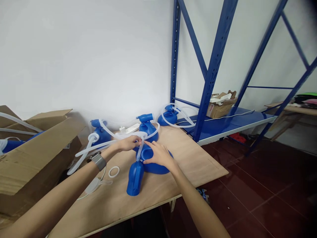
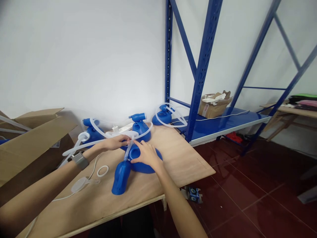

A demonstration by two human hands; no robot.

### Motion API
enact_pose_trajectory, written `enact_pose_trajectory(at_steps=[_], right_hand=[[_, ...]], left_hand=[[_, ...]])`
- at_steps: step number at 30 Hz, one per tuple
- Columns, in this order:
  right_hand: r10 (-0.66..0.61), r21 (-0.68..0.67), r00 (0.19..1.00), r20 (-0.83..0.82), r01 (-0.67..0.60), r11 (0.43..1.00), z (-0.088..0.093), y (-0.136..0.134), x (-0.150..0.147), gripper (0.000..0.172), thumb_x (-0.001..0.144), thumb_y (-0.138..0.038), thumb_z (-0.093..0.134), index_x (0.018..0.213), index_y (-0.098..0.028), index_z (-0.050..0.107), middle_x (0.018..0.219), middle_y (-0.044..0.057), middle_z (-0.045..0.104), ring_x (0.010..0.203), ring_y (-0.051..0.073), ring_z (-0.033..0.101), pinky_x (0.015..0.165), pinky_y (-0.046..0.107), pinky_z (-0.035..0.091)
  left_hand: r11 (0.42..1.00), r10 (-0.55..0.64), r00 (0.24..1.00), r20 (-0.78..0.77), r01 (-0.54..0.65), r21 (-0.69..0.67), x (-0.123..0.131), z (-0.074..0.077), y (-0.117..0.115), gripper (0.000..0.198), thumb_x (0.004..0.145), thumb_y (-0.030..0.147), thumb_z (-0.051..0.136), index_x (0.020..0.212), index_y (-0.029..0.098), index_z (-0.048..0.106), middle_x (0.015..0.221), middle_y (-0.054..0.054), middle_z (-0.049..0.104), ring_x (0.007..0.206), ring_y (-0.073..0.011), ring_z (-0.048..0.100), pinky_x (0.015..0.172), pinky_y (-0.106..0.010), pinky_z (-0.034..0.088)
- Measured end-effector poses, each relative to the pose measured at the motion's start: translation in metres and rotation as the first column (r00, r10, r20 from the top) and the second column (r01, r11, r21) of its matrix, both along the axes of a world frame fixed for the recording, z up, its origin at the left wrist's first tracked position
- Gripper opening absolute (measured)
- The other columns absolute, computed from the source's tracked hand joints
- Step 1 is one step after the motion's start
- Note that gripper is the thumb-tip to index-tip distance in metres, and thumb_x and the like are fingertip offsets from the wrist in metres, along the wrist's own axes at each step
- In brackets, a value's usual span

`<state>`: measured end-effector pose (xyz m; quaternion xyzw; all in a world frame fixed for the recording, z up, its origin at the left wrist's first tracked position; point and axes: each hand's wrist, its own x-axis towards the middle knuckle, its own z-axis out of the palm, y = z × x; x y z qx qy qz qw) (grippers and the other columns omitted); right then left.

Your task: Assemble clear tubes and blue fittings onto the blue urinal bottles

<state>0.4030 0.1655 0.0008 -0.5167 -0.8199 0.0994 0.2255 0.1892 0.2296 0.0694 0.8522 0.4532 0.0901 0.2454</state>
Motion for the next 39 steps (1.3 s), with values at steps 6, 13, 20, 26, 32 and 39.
enact_pose_trajectory(at_steps=[6,13,20,26,32,39], right_hand=[[0.014,-0.016,0.999,-0.031,-0.014,1.000,0.004,-0.004,0.004,0.097,0.072,-0.057,0.089,0.156,-0.031,0.047,0.130,0.012,0.066,0.118,0.035,0.064,0.095,0.043,0.049],[0.038,0.040,0.982,-0.185,-0.031,0.999,0.004,-0.011,-0.002,0.075,0.083,-0.070,0.075,0.145,-0.032,0.058,0.138,0.008,0.070,0.125,0.032,0.065,0.105,0.041,0.047],[-0.051,0.062,0.997,-0.054,0.054,0.997,0.002,-0.010,0.017,0.068,0.081,-0.076,0.072,0.130,-0.030,0.071,0.119,0.007,0.078,0.110,0.032,0.072,0.091,0.038,0.052],[-0.078,0.065,0.993,-0.085,0.084,0.994,0.002,-0.009,0.026,0.063,0.082,-0.070,0.076,0.132,-0.030,0.070,0.124,0.006,0.077,0.115,0.032,0.071,0.097,0.040,0.051],[-0.103,0.080,0.992,-0.069,0.108,0.991,0.002,-0.005,0.024,0.054,0.087,-0.065,0.072,0.128,-0.031,0.072,0.127,0.005,0.077,0.117,0.031,0.071,0.098,0.039,0.052],[-0.111,0.083,0.993,-0.044,0.115,0.990,0.002,0.000,0.025,0.037,0.102,-0.054,0.057,0.122,-0.028,0.075,0.124,0.005,0.078,0.114,0.028,0.073,0.095,0.037,0.053]], left_hand=[[0.996,-0.042,0.952,0.303,0.015,0.091,-0.034,-0.004,-0.042,0.032,0.100,0.052,0.051,0.098,0.024,0.065,0.103,-0.005,0.070,0.096,-0.0222,0.061,0.093,-0.035,0.049],[0.976,0.144,0.637,0.757,-0.218,-0.002,-0.020,-0.034,-0.043,0.043,0.099,0.065,0.045,0.081,0.026,0.043,0.056,0.010,0.030,0.050,-0.0123,0.031,0.055,-0.027,0.036],[0.918,0.237,0.196,0.951,-0.365,-0.154,-0.046,-0.026,-0.020,0.034,0.096,0.049,0.058,0.080,0.025,0.040,0.047,0.016,0.013,0.039,-0.0068,0.010,0.051,-0.022,0.035],[0.893,0.238,0.166,0.957,-0.425,-0.149,-0.079,-0.033,-0.045,0.026,0.089,0.045,0.071,0.086,0.022,0.059,0.047,0.014,0.027,0.041,-0.0061,0.019,0.054,-0.022,0.037],[0.799,0.223,0.325,0.919,-0.601,0.018,-0.106,-0.045,-0.065,0.024,0.091,0.047,0.069,0.088,0.024,0.064,0.051,0.010,0.041,0.046,-0.0104,0.034,0.055,-0.023,0.036],[0.865,0.260,0.941,0.215,-0.326,0.382,-0.106,-0.083,-0.075,0.024,0.095,0.039,0.049,0.088,0.026,0.067,0.075,-0.003,0.074,0.068,-0.0245,0.068,0.064,-0.032,0.046]])
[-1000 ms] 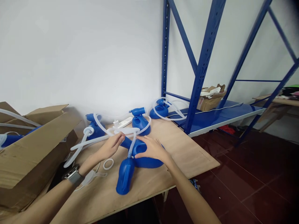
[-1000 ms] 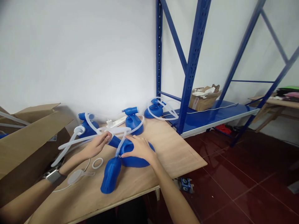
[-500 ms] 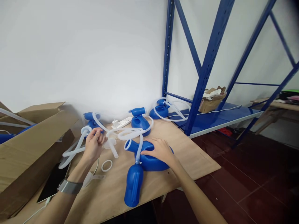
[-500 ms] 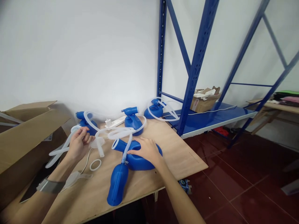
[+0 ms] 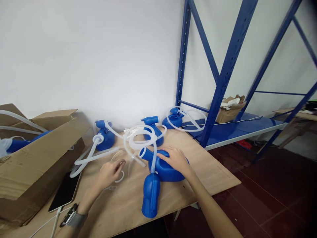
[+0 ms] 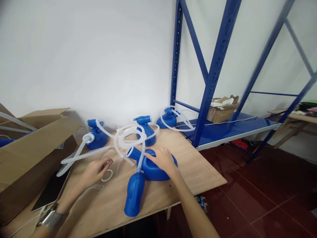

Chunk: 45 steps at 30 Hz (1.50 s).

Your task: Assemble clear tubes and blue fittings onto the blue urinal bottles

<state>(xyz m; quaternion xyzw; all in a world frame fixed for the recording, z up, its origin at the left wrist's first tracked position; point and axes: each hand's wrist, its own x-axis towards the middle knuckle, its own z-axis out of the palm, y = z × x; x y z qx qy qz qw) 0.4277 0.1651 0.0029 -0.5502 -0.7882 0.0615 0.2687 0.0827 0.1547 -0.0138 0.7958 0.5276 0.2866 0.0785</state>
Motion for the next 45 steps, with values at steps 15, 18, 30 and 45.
enact_pose_trajectory(at_steps=[15,18,30,45], right_hand=[[0.042,0.034,0.999,-0.014,-0.041,0.999,-0.003,0.003,0.002,0.035,0.102,-0.052,0.059,0.120,-0.028,0.076,0.119,0.006,0.080,0.111,0.027,0.074,0.094,0.034,0.053],[0.063,0.039,0.998,-0.016,-0.062,0.997,-0.003,0.004,0.004,0.034,0.102,-0.050,0.060,0.119,-0.027,0.077,0.117,0.006,0.080,0.108,0.027,0.075,0.092,0.034,0.053],[0.078,0.044,0.997,-0.022,-0.077,0.996,-0.002,0.004,0.003,0.033,0.101,-0.048,0.062,0.119,-0.025,0.077,0.114,0.007,0.081,0.104,0.027,0.076,0.089,0.034,0.054],[0.143,0.040,0.988,-0.050,-0.141,0.989,-0.001,0.004,0.006,0.032,0.101,-0.047,0.063,0.123,-0.029,0.076,0.120,0.005,0.080,0.106,0.026,0.075,0.090,0.033,0.053]], left_hand=[[0.918,-0.267,0.952,0.150,0.299,-0.262,0.090,0.054,0.028,0.033,0.094,0.053,0.052,0.078,0.023,0.051,0.074,0.003,0.055,0.070,-0.0171,0.051,0.067,-0.029,0.044],[0.875,-0.293,0.942,0.163,0.333,-0.350,0.083,0.059,0.029,0.033,0.092,0.055,0.052,0.083,0.023,0.053,0.076,0.004,0.054,0.071,-0.0164,0.050,0.067,-0.027,0.044],[0.882,-0.217,0.952,0.216,0.286,-0.375,0.093,0.058,0.021,0.037,0.089,0.055,0.058,0.073,0.023,0.047,0.072,0.004,0.048,0.071,-0.0159,0.044,0.069,-0.028,0.038],[0.800,-0.273,0.917,0.291,0.384,-0.461,0.085,0.060,0.033,0.043,0.087,0.062,0.060,0.074,0.023,0.046,0.074,0.005,0.044,0.072,-0.0153,0.041,0.067,-0.027,0.037]])
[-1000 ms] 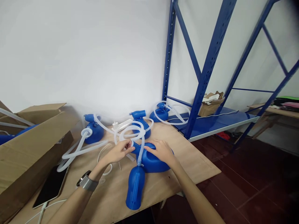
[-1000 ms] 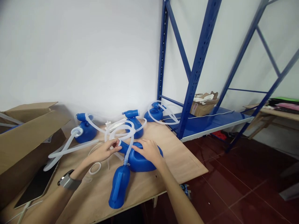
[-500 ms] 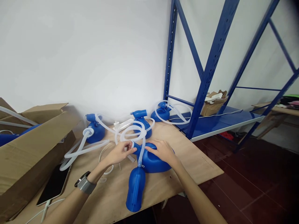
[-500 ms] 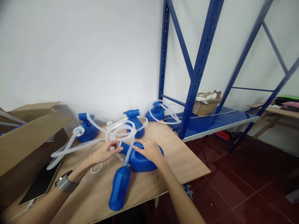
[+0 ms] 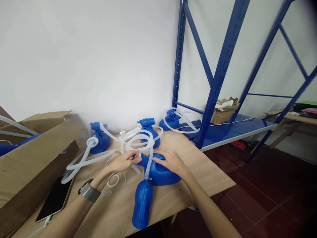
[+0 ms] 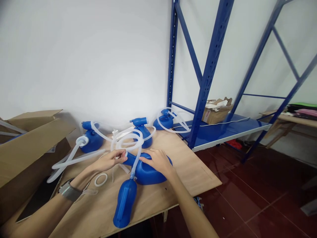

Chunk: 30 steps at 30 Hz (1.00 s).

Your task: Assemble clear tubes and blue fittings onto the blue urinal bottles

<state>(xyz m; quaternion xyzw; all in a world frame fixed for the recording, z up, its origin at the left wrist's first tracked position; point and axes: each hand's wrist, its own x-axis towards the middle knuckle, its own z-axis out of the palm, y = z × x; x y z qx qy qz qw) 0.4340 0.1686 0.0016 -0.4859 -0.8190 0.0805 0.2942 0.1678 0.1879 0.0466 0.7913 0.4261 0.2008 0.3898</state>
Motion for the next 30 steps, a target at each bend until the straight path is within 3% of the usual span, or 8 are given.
enact_pose_trajectory(at_steps=[7,13,17,19,21,24,27,30], right_hand=[[-0.034,0.005,0.999,0.010,0.034,0.999,0.000,-0.002,-0.001,0.033,0.100,-0.049,0.063,0.120,-0.026,0.077,0.114,0.006,0.081,0.105,0.027,0.075,0.090,0.034,0.053],[-0.042,0.011,0.999,0.005,0.042,0.999,-0.002,-0.001,-0.002,0.033,0.101,-0.049,0.060,0.119,-0.026,0.077,0.115,0.006,0.080,0.107,0.026,0.075,0.090,0.033,0.052],[-0.076,0.015,0.997,0.031,0.076,0.997,-0.002,0.000,-0.002,0.036,0.101,-0.052,0.058,0.114,-0.025,0.078,0.111,0.007,0.081,0.104,0.027,0.075,0.088,0.034,0.053],[-0.089,0.008,0.995,0.038,0.089,0.996,-0.002,0.000,-0.003,0.035,0.101,-0.052,0.059,0.113,-0.026,0.078,0.111,0.007,0.081,0.103,0.027,0.075,0.087,0.033,0.053],[-0.094,0.005,0.995,0.038,0.094,0.996,-0.002,0.001,-0.004,0.034,0.102,-0.052,0.059,0.114,-0.027,0.078,0.114,0.006,0.081,0.106,0.027,0.075,0.089,0.033,0.053],[-0.121,0.012,0.992,0.034,0.121,0.993,-0.003,0.003,-0.005,0.033,0.102,-0.050,0.059,0.116,-0.027,0.077,0.118,0.006,0.080,0.110,0.027,0.074,0.091,0.033,0.052],[-0.163,0.012,0.986,0.042,0.162,0.987,-0.004,0.006,-0.006,0.033,0.102,-0.050,0.058,0.115,-0.026,0.076,0.118,0.007,0.080,0.110,0.028,0.074,0.091,0.034,0.053],[-0.202,0.017,0.977,0.064,0.201,0.979,-0.006,0.008,-0.002,0.037,0.103,-0.052,0.056,0.116,-0.024,0.076,0.118,0.010,0.079,0.109,0.029,0.074,0.090,0.035,0.053]], left_hand=[[0.999,0.026,0.999,0.028,-0.027,0.033,-0.008,-0.003,-0.012,0.037,0.092,0.058,0.058,0.089,0.021,0.063,0.089,-0.001,0.065,0.087,-0.0199,0.059,0.080,-0.031,0.047],[0.928,0.108,0.994,-0.013,-0.096,0.359,-0.027,-0.005,-0.040,0.030,0.096,0.047,0.059,0.113,0.026,0.073,0.120,-0.007,0.075,0.115,-0.0288,0.067,0.104,-0.042,0.049],[0.905,0.208,0.978,0.014,-0.198,0.377,-0.025,-0.039,-0.090,0.040,0.097,0.050,0.059,0.130,0.029,0.068,0.132,-0.009,0.072,0.121,-0.0317,0.067,0.104,-0.045,0.054],[0.897,0.253,0.967,0.037,-0.248,0.365,-0.017,-0.070,-0.120,0.074,0.087,0.054,0.072,0.153,0.033,0.048,0.154,-0.012,0.056,0.138,-0.0373,0.057,0.112,-0.052,0.050],[0.884,0.281,0.957,0.071,-0.287,0.369,-0.007,-0.102,-0.143,0.110,0.070,0.056,0.087,0.163,0.030,0.033,0.165,-0.016,0.042,0.146,-0.0440,0.046,0.115,-0.059,0.046],[0.865,0.400,0.903,0.156,-0.428,0.260,0.008,-0.135,-0.155,0.094,0.079,0.048,0.079,0.161,0.027,0.038,0.158,-0.017,0.051,0.142,-0.0415,0.053,0.113,-0.058,0.049],[0.831,0.493,0.825,0.277,-0.540,0.131,0.011,-0.139,-0.148,0.068,0.088,0.049,0.069,0.149,0.026,0.053,0.140,-0.015,0.066,0.129,-0.0362,0.064,0.106,-0.054,0.054],[0.762,0.577,0.709,0.405,-0.646,0.046,-0.002,-0.126,-0.138,0.060,0.085,0.055,0.071,0.136,0.025,0.062,0.137,-0.013,0.068,0.126,-0.0346,0.065,0.104,-0.050,0.055]])
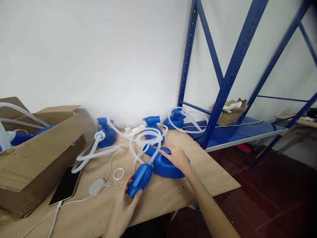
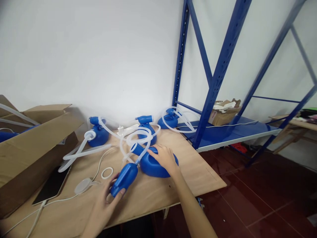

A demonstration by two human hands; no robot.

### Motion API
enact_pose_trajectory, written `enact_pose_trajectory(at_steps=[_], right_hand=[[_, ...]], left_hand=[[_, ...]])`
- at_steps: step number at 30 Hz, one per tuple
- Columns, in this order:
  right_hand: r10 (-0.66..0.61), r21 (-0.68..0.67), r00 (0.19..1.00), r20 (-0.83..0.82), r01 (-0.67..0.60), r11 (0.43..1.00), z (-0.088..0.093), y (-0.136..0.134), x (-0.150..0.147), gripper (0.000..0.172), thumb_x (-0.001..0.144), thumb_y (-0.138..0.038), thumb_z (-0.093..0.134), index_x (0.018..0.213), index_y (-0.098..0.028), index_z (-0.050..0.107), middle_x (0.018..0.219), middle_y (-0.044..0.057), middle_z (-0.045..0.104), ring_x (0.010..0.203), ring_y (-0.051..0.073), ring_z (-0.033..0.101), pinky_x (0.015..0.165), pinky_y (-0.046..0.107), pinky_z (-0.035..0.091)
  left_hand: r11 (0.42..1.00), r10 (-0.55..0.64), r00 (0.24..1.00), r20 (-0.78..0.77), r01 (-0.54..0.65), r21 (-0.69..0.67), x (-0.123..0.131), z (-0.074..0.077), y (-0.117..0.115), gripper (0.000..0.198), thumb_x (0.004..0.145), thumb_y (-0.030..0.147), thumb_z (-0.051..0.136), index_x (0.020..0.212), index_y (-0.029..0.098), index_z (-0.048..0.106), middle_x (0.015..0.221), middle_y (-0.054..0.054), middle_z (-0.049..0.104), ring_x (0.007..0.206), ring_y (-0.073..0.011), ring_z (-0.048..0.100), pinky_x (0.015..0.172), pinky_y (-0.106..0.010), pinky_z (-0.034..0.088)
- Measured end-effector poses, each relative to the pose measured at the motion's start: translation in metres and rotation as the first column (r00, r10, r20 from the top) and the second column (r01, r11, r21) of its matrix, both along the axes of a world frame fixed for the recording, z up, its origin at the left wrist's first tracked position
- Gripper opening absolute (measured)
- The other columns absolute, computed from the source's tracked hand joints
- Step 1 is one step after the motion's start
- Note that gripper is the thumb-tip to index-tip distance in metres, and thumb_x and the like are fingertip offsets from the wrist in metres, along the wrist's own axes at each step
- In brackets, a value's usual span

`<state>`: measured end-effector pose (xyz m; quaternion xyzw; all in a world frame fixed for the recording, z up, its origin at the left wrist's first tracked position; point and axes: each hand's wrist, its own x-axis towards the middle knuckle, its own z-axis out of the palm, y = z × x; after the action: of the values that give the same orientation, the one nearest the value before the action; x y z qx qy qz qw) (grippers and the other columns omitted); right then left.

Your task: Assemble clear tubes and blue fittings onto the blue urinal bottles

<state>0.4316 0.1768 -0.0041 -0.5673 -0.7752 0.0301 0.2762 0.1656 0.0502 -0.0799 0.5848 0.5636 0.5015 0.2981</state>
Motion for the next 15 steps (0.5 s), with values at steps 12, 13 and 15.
enact_pose_trajectory(at_steps=[12,13,15], right_hand=[[-0.132,0.215,0.991,0.032,0.122,0.969,-0.005,0.004,0.016,0.051,0.102,-0.053,0.054,0.140,-0.021,0.065,0.131,0.019,0.069,0.122,0.039,0.063,0.101,0.051,0.049],[-0.091,0.265,0.995,0.050,0.075,0.961,-0.004,-0.002,0.008,0.049,0.103,-0.050,0.052,0.140,-0.020,0.064,0.133,0.019,0.067,0.124,0.039,0.060,0.104,0.053,0.047],[0.047,0.289,0.996,0.075,-0.067,0.955,-0.002,-0.020,-0.014,0.041,0.106,-0.046,0.047,0.127,-0.021,0.072,0.125,0.018,0.069,0.120,0.036,0.061,0.103,0.050,0.046]], left_hand=[[0.945,0.320,0.925,0.206,-0.296,-0.136,-0.046,0.022,0.017,0.072,0.070,0.081,0.070,0.109,0.020,0.067,0.098,-0.008,0.072,0.094,-0.0304,0.069,0.074,-0.036,0.058],[0.945,0.322,0.923,0.212,-0.298,-0.137,-0.044,0.022,0.018,0.072,0.070,0.081,0.069,0.108,0.020,0.067,0.096,-0.007,0.072,0.092,-0.0299,0.069,0.073,-0.036,0.058],[0.950,0.308,0.924,0.228,-0.284,-0.130,-0.038,0.022,0.019,0.072,0.070,0.081,0.070,0.108,0.020,0.066,0.096,-0.007,0.072,0.091,-0.0288,0.069,0.073,-0.035,0.058]])
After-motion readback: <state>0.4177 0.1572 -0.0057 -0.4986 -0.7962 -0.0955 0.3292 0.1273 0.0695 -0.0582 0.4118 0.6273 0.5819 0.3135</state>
